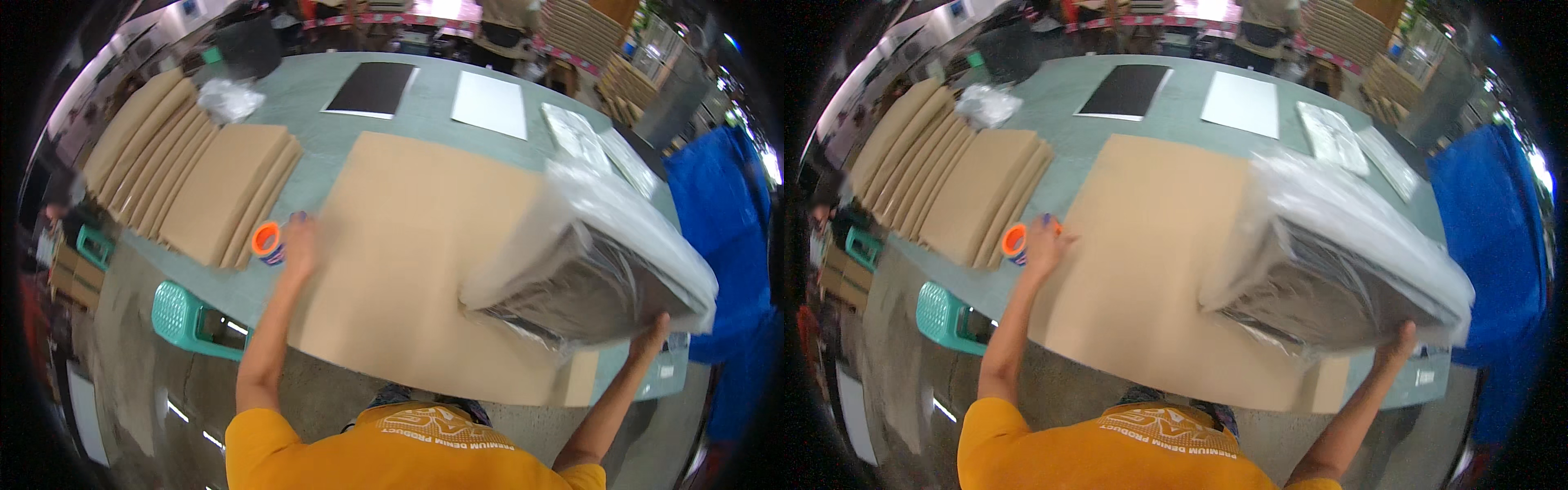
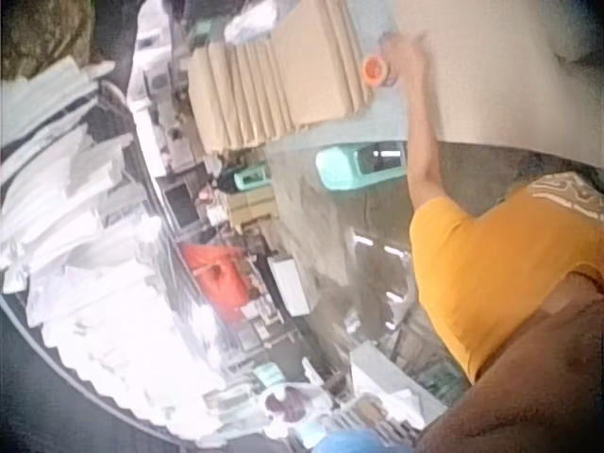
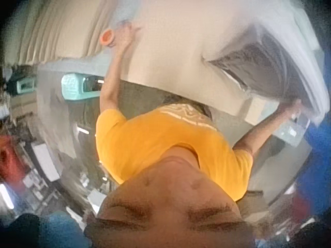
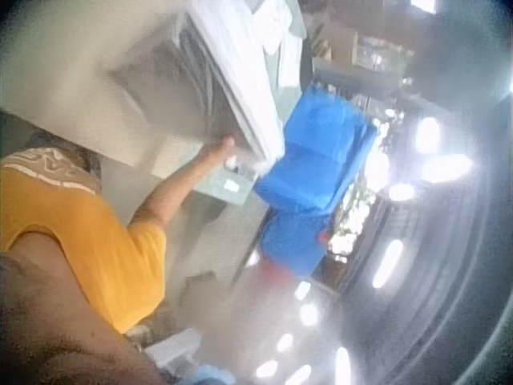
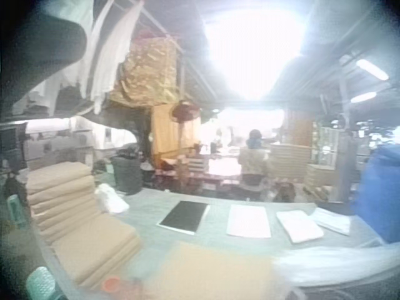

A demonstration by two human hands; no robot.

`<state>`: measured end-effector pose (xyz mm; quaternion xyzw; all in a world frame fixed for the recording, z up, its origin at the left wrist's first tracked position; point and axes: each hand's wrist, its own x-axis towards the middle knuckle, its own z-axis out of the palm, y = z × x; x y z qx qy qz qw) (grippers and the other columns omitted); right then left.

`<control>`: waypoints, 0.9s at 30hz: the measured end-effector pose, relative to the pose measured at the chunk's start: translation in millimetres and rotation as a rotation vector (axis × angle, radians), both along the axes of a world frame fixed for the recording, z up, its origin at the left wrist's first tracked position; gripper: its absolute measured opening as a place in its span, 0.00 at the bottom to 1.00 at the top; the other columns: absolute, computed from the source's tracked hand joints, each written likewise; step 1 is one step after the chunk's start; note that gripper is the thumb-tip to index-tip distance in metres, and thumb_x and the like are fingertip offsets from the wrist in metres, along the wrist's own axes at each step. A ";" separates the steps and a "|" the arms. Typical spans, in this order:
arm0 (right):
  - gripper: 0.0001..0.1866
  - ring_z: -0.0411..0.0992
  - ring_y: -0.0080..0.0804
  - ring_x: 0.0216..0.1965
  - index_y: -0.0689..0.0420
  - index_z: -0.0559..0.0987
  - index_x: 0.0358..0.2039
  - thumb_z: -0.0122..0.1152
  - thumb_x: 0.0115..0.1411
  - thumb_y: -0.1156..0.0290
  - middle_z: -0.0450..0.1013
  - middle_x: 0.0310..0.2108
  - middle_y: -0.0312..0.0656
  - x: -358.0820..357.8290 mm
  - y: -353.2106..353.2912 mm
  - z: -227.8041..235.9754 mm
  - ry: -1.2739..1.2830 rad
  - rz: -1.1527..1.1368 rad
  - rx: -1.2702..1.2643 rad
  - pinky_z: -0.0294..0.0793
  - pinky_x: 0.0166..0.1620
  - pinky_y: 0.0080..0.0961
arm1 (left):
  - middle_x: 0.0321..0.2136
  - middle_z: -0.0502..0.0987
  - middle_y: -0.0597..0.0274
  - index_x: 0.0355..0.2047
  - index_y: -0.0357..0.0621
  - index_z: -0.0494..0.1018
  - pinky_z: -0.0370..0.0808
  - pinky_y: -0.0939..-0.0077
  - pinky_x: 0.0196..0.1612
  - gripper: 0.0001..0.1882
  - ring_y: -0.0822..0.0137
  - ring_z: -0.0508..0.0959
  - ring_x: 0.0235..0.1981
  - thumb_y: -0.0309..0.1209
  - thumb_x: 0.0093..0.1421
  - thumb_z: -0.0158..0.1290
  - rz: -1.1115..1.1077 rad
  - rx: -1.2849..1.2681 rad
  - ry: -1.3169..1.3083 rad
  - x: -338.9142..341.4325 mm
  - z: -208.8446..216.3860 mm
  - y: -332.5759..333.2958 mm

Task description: The person places packaged items onto large sheets of paper, folds the paper around the items, and secures the wrapping with clear tape from a hand dispenser.

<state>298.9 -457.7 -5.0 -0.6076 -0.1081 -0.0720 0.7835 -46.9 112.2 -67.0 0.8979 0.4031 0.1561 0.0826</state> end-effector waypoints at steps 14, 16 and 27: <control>0.47 0.60 0.36 0.51 0.65 0.62 0.53 0.71 0.39 0.48 0.62 0.50 0.44 -93.3 142.6 40.2 -0.130 0.054 -0.051 0.57 0.54 0.28 | 0.16 0.56 0.67 0.18 0.38 0.59 0.58 0.70 0.25 0.24 0.71 0.57 0.24 0.44 0.64 0.35 -0.218 -0.378 -1.129 131.1 135.5 -202.0; 0.46 0.61 0.34 0.50 0.66 0.63 0.51 0.72 0.38 0.49 0.63 0.48 0.43 -104.3 164.6 45.1 -0.138 0.137 -0.148 0.57 0.54 0.27 | 0.18 0.55 0.64 0.19 0.37 0.59 0.59 0.70 0.27 0.24 0.70 0.57 0.25 0.44 0.65 0.32 -0.187 -0.367 -1.122 114.2 123.2 -168.1; 0.42 0.64 0.34 0.45 0.68 0.66 0.45 0.73 0.38 0.52 0.66 0.43 0.44 -115.5 206.5 -40.0 -0.052 0.367 -0.318 0.62 0.50 0.28 | 0.31 0.63 0.47 0.32 0.31 0.60 0.60 0.63 0.39 0.24 0.54 0.64 0.33 0.46 0.63 0.32 -0.300 -0.397 -1.035 75.2 -37.0 -110.8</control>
